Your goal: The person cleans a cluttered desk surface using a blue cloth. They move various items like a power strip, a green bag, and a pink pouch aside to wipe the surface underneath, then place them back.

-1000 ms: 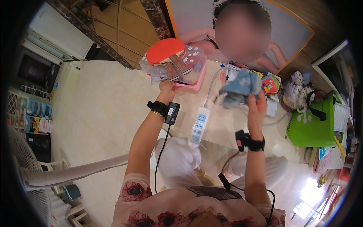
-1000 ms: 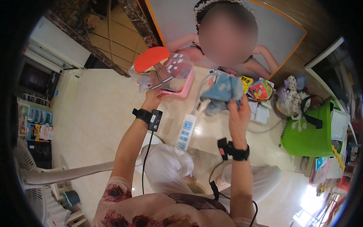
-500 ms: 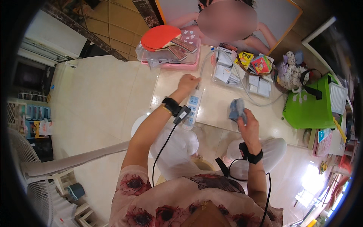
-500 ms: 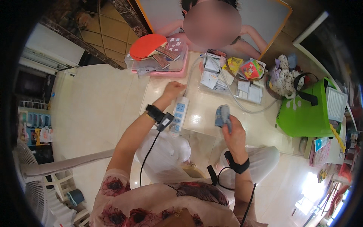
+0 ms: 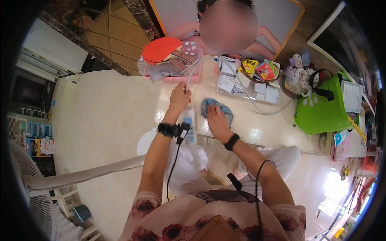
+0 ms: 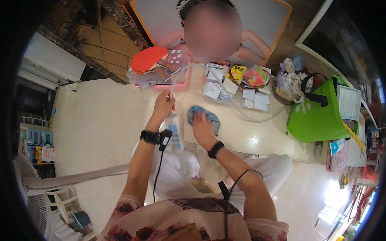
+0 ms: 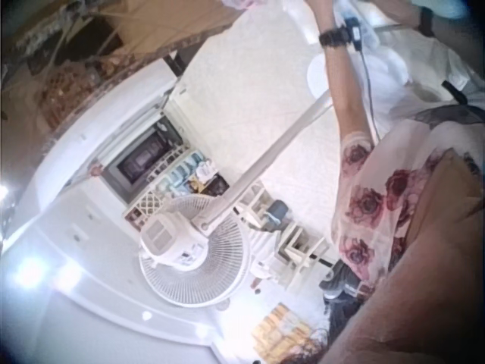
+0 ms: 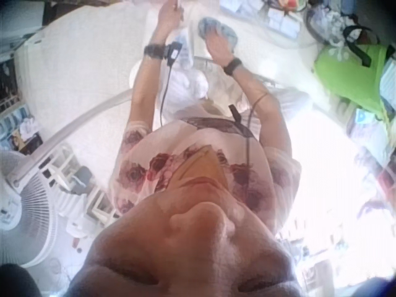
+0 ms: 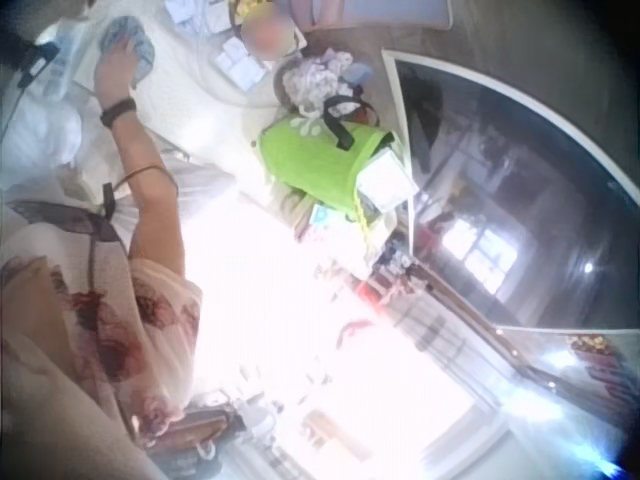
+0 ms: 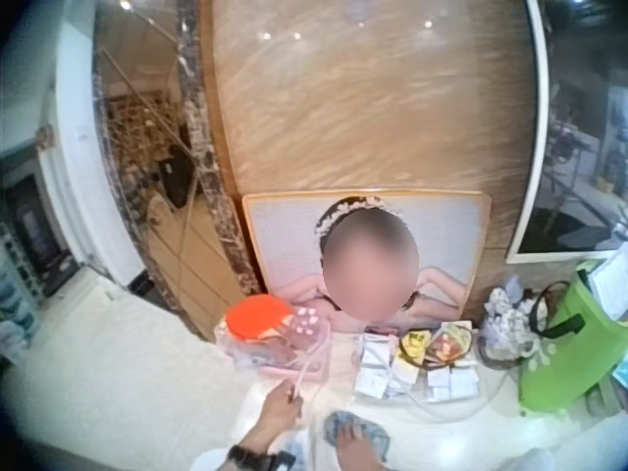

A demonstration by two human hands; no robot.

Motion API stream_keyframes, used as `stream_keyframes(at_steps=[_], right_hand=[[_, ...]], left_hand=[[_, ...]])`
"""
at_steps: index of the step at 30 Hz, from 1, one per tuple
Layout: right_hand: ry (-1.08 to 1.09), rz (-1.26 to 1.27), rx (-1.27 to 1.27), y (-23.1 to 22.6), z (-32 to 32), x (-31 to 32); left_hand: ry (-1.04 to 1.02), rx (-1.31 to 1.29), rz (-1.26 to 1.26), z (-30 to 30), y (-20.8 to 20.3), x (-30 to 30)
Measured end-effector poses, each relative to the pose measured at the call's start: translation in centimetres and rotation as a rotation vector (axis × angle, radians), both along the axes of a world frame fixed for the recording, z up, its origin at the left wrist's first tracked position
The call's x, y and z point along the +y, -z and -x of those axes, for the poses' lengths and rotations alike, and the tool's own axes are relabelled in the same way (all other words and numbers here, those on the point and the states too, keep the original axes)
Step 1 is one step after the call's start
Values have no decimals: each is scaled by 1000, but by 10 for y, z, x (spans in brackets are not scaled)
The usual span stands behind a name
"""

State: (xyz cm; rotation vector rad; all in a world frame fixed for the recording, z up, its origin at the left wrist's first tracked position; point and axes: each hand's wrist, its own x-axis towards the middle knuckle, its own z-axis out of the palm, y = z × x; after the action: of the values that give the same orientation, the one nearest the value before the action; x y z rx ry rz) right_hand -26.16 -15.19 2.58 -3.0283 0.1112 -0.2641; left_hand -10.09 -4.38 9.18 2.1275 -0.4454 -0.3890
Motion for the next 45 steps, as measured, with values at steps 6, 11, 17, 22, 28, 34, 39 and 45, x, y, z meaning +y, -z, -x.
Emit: stream_keyframes(at_steps=[6,11,17,22,28,34,39,45], right_hand=[[266,121,154,19,-137,-1],[349,-47,329,10,-168,-7],[411,106,208,23,-170,-18],[369,-95,124,48,-204,-80],[322,129,253,9,-236,-67],[223,255,194,30,-208,-75],[234,267,69,26,-157,-35],[142,129,45,15,-54,-7]], left_hand=[[-15,50,105,21,-12,25],[-38,79,155,26,-22,30],[-68,33,118,24,-13,32],[-53,-30,97,26,-14,23],[-69,-11,27,22,-19,34],[-98,-109,-14,20,-4,27],[-188,-183,-75,4,17,32],[-32,8,-247,4,28,23]])
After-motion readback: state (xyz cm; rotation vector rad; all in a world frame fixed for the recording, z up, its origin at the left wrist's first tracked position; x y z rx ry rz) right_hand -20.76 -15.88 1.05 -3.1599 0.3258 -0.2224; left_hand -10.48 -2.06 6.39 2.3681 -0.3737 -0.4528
